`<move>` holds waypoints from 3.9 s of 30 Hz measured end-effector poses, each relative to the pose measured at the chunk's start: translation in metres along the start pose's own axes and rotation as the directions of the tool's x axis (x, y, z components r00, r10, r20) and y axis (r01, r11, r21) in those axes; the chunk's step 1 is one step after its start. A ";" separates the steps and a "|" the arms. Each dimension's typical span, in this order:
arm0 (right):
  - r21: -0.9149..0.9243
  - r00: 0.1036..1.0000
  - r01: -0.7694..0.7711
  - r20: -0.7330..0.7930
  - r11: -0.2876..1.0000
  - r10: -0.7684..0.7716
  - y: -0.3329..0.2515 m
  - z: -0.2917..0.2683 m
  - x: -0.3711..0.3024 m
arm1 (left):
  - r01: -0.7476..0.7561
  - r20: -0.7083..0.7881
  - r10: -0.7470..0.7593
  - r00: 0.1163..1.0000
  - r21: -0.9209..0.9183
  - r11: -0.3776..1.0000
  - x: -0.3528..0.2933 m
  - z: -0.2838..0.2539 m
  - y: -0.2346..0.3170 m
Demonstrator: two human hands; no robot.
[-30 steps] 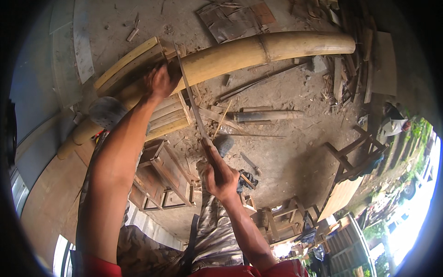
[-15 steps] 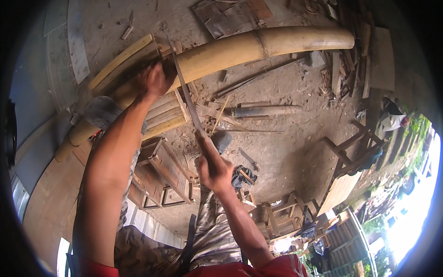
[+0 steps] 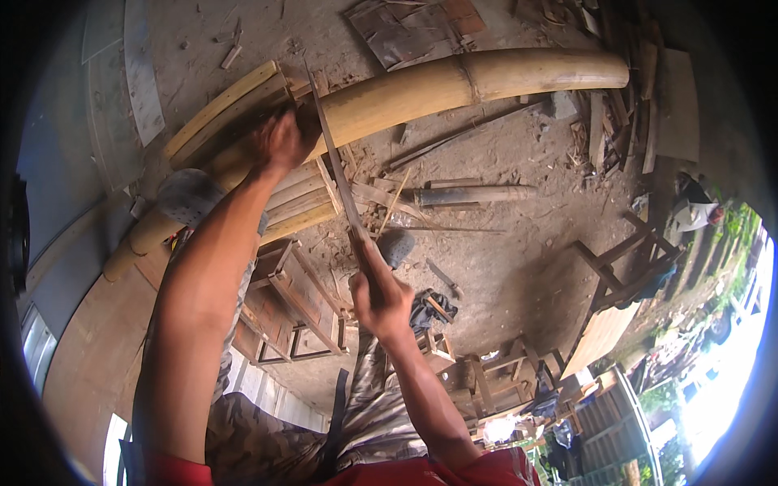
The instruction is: The person uses a hammer to remove a wooden panel from a frame, then places a long bamboo pole on the frame and saws it with a hand saw. The person handles the bamboo and saw throughout the clip.
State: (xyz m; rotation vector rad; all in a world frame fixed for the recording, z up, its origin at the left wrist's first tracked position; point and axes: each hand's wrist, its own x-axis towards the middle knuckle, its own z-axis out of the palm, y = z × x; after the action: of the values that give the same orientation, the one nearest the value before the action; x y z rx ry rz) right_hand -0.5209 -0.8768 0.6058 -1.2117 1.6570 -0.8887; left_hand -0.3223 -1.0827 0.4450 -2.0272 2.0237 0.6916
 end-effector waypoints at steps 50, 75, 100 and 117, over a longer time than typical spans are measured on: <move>-0.016 0.973 0.228 0.044 0.973 -0.227 0.016 0.039 0.116 | -0.270 -0.241 0.236 0.941 -0.115 0.956 -0.034 -0.010 -0.009; 0.055 0.976 0.215 0.016 0.975 -0.216 0.050 0.004 0.113 | -0.100 -0.022 0.100 0.995 0.026 0.995 -0.047 -0.029 -0.019; -0.303 0.882 -0.466 -0.081 0.831 0.464 0.160 0.049 0.051 | -0.015 -0.111 0.014 0.994 -0.002 1.000 -0.051 -0.012 0.008; -0.126 0.840 -0.401 0.346 0.907 0.419 0.168 0.167 0.154 | -0.241 -0.027 0.241 0.970 0.005 0.971 -0.036 -0.022 -0.011</move>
State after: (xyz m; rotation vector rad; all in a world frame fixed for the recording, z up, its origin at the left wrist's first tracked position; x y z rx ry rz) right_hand -0.4440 -0.9882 0.3579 -0.9284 1.5497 -0.3291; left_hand -0.3055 -1.0598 0.4782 -1.8158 2.3102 0.7074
